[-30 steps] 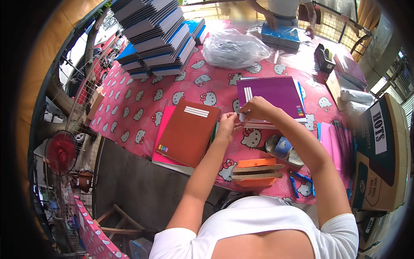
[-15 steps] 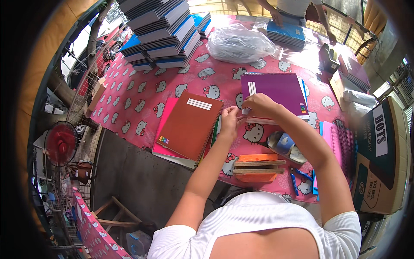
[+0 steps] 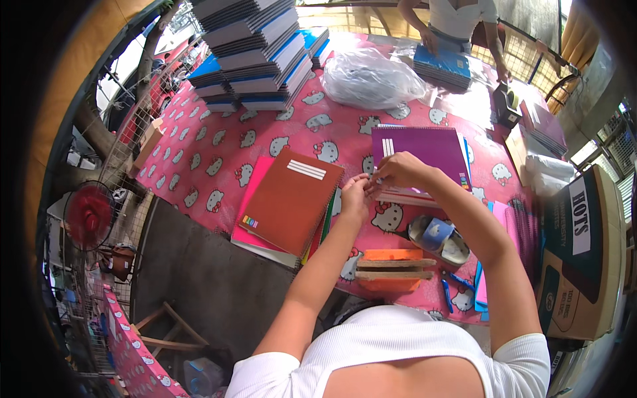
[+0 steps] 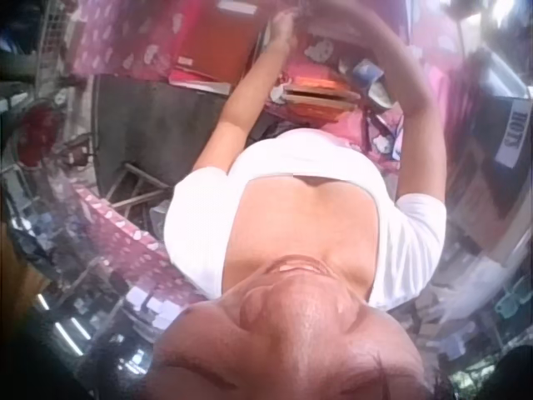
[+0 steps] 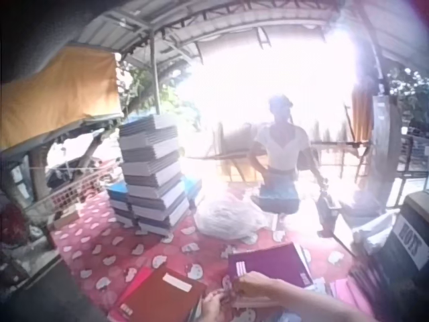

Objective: The person sorts various colored spiral notebooks on a table, checking each one before placing it into stacks by color and using a blue tool to adjust the spiral bindings.

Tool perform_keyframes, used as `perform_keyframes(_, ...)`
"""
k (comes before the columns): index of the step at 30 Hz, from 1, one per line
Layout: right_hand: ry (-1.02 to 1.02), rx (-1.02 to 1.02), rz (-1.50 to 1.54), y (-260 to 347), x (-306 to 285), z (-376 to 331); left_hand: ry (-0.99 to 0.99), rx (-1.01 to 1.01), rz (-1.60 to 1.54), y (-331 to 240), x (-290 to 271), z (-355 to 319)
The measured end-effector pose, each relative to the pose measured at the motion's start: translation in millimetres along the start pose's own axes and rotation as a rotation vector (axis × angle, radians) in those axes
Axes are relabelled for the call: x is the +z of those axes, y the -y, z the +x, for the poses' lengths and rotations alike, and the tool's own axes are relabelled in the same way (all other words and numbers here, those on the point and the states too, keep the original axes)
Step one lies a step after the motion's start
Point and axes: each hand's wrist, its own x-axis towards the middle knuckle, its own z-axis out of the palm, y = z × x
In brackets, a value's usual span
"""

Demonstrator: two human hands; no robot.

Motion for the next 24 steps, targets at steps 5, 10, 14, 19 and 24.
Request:
perform_keyframes(5,-0.1,0.011,0.103,-5.2,-0.9,-8.7,0.031,-0.07,-0.012,-5.2,-2.4,2.9)
perform_keyframes(10,-0.158,0.038,0.201,-3.7,1.3,-14.5,0.016,-0.094,0.03,-8.7,-0.2,3.2)
perform_keyframes(14,-0.173,0.19,0.251,10.1,-3.4,-18.5,-0.028,-0.07,0.072,-12.6,5.1,1.2)
perform_keyframes(19,-0.444,0.135,0.278,6.2,4.9,-25.7,0.024,-0.034,0.052,-15.5,30.2,8.4)
perform_keyframes(24,-0.519,0.108,0.277,16.9,9.1,-24.4,0.15,-0.165,-0.007,-13.3,28.7,30.3)
